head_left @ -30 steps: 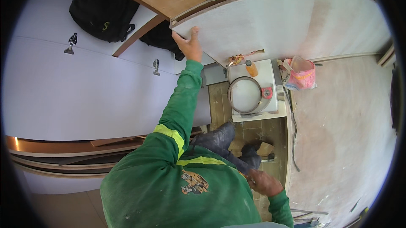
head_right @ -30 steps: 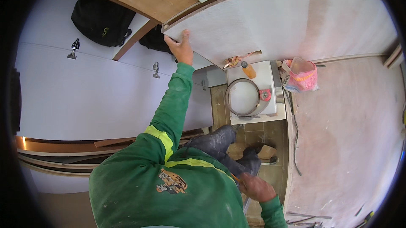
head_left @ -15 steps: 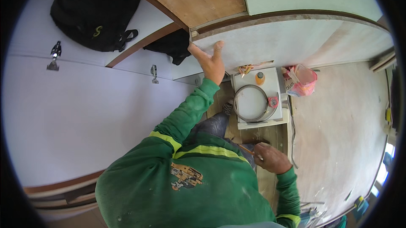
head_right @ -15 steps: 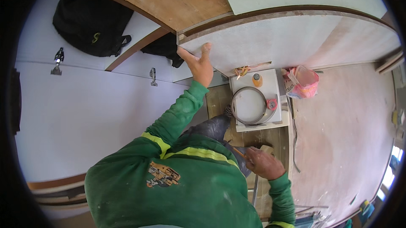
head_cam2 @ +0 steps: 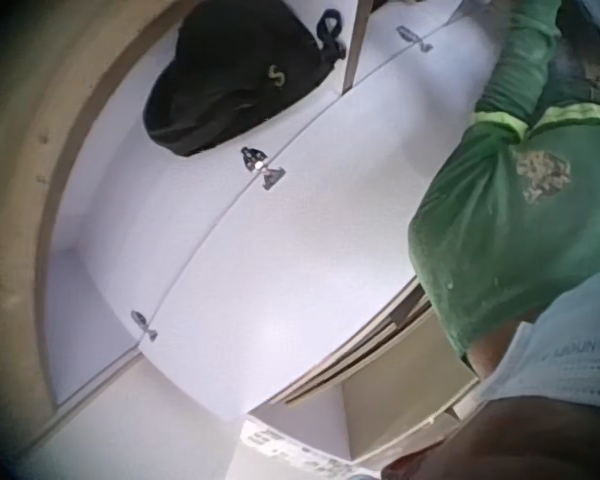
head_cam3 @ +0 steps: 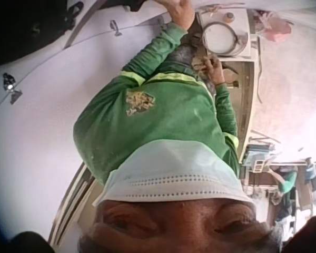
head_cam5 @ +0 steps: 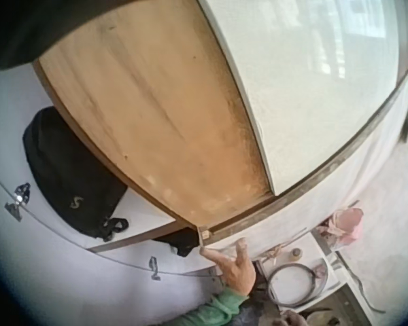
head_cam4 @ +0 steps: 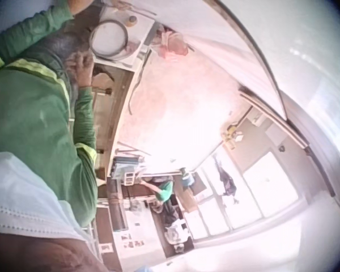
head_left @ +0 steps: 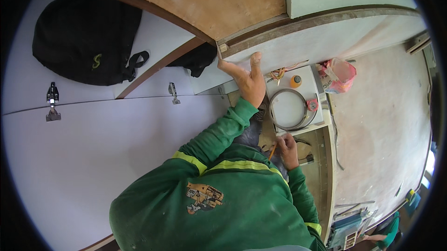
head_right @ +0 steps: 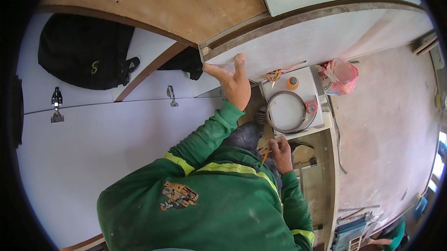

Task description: The person measures and fits a wooden trim strip to the edge of a cabinet door, then marks and cuts a second strip on the floor. They use a utility knife to score the cut line and a hammer to snap the strip, then sand the edge smooth.

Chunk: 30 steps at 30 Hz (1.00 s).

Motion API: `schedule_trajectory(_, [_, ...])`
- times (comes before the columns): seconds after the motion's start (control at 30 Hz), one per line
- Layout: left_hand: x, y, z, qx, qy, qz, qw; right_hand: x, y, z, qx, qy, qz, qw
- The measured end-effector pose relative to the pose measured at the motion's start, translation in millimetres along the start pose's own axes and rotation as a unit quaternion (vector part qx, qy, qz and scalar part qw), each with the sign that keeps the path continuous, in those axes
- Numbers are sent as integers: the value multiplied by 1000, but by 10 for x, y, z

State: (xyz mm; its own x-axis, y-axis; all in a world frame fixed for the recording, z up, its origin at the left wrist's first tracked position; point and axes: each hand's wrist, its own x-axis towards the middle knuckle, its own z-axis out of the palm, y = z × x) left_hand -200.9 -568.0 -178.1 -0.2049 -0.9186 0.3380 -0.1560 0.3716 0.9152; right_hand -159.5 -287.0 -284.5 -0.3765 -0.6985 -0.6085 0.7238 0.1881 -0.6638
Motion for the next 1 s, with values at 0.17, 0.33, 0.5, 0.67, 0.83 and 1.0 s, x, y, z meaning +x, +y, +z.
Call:
schedule_trajectory(0.17, [14,119,45,-4,-14,-24,1000,-351,521,-38,76,10,-27,997])
schedule_trajectory(0.33, [22,-23,-240,-34,-92,-28,995,-163,-248,90,-203,81,-132,967])
schedule_trajectory(0.5, [169,105,-595,-15,-222,-55,973,91,-2151,762,-427,62,-383,817])
schedule_trajectory(0.67, [307,226,-751,-75,-293,-82,950,310,-2856,1260,-551,60,-493,671])
schedule_trajectory(0.83, [263,320,-713,-82,-278,-80,954,628,-2806,1455,-569,78,-550,607])
schedule_trajectory(1.0, [328,287,-801,-48,-315,-72,945,730,-2766,1628,-563,49,-541,623])
